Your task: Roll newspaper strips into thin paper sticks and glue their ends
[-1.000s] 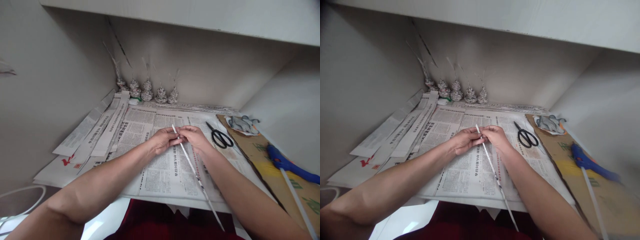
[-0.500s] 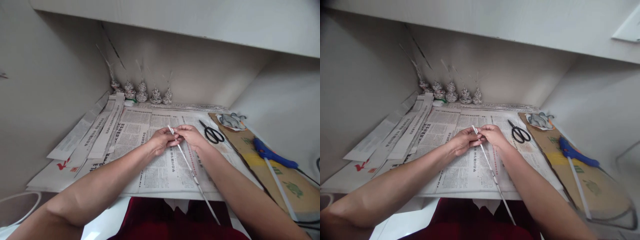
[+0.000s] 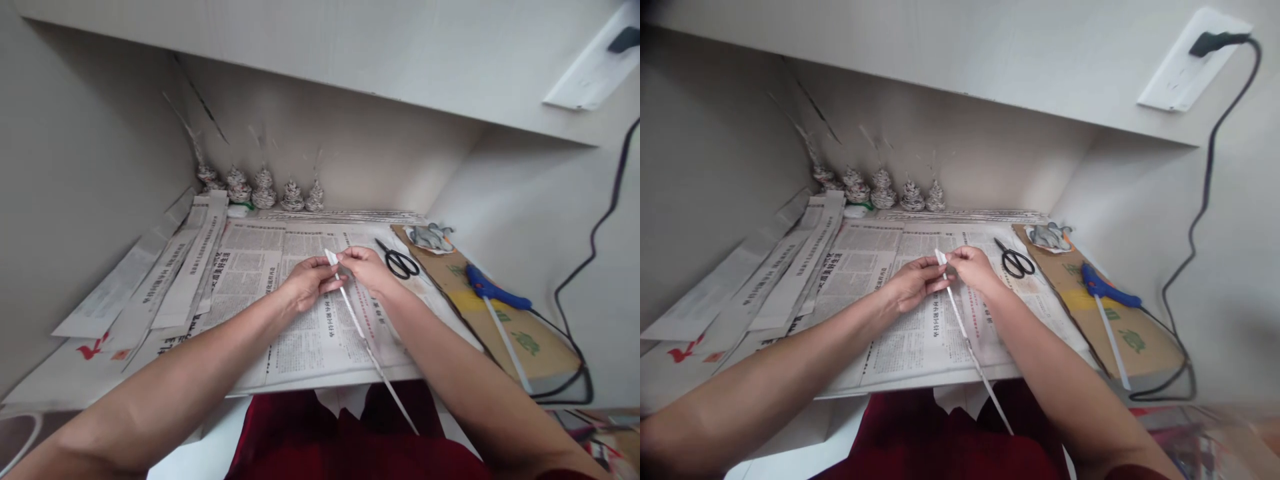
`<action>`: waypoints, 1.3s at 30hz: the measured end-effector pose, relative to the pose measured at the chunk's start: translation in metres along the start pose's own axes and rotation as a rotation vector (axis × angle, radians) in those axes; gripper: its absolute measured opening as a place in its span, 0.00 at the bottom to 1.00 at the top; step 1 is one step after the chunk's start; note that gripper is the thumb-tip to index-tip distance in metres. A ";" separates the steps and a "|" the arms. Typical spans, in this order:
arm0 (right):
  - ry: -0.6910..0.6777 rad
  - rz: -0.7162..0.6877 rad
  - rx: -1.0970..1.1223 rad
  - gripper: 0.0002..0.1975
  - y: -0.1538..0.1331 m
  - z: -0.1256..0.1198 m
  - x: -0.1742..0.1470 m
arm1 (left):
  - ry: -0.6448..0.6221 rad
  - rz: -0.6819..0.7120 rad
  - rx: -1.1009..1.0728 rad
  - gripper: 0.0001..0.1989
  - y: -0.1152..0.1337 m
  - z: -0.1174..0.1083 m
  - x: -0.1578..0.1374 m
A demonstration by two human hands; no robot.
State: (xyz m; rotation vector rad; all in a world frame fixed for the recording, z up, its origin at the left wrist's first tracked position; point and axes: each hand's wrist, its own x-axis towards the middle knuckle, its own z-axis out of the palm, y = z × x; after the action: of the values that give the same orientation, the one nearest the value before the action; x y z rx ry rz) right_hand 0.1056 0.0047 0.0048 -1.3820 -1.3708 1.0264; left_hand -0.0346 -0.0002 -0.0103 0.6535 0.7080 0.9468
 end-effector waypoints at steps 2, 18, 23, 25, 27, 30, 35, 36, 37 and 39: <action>0.006 -0.027 -0.016 0.11 0.003 0.000 -0.001 | -0.002 0.000 0.014 0.07 -0.001 0.000 0.000; 0.410 0.156 -1.369 0.19 0.034 -0.248 -0.083 | 0.003 -0.028 0.044 0.10 0.000 0.005 -0.006; 0.302 0.268 -1.615 0.26 0.061 -0.294 -0.102 | 0.001 -0.030 0.026 0.12 0.000 0.005 -0.006; 0.316 0.296 -1.631 0.27 0.064 -0.291 -0.101 | -0.012 -0.018 0.025 0.13 -0.001 0.005 -0.006; 0.298 0.306 -1.626 0.28 0.064 -0.285 -0.097 | -0.017 -0.007 0.027 0.13 0.000 0.005 -0.006; 0.255 0.246 -1.615 0.30 0.062 -0.279 -0.091 | 0.003 -0.006 0.021 0.15 0.000 0.005 -0.006; 0.321 0.251 -1.417 0.27 0.049 -0.265 -0.093 | 0.015 -0.007 0.012 0.15 0.000 0.006 -0.007; 0.345 0.269 -1.306 0.26 0.043 -0.257 -0.095 | 0.011 -0.004 0.008 0.14 -0.001 0.006 -0.006; 0.378 0.280 -1.181 0.26 0.037 -0.247 -0.097 | 0.010 -0.002 0.003 0.14 -0.001 0.006 -0.006; 0.380 0.214 -0.930 0.25 0.024 -0.223 -0.102 | 0.016 -0.008 -0.007 0.14 -0.001 0.007 -0.007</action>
State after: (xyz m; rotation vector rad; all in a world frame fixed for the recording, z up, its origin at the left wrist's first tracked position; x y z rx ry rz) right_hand 0.3234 -0.1068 0.0317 -2.2917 -1.4750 0.1664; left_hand -0.0318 -0.0079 -0.0054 0.6371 0.7206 0.9479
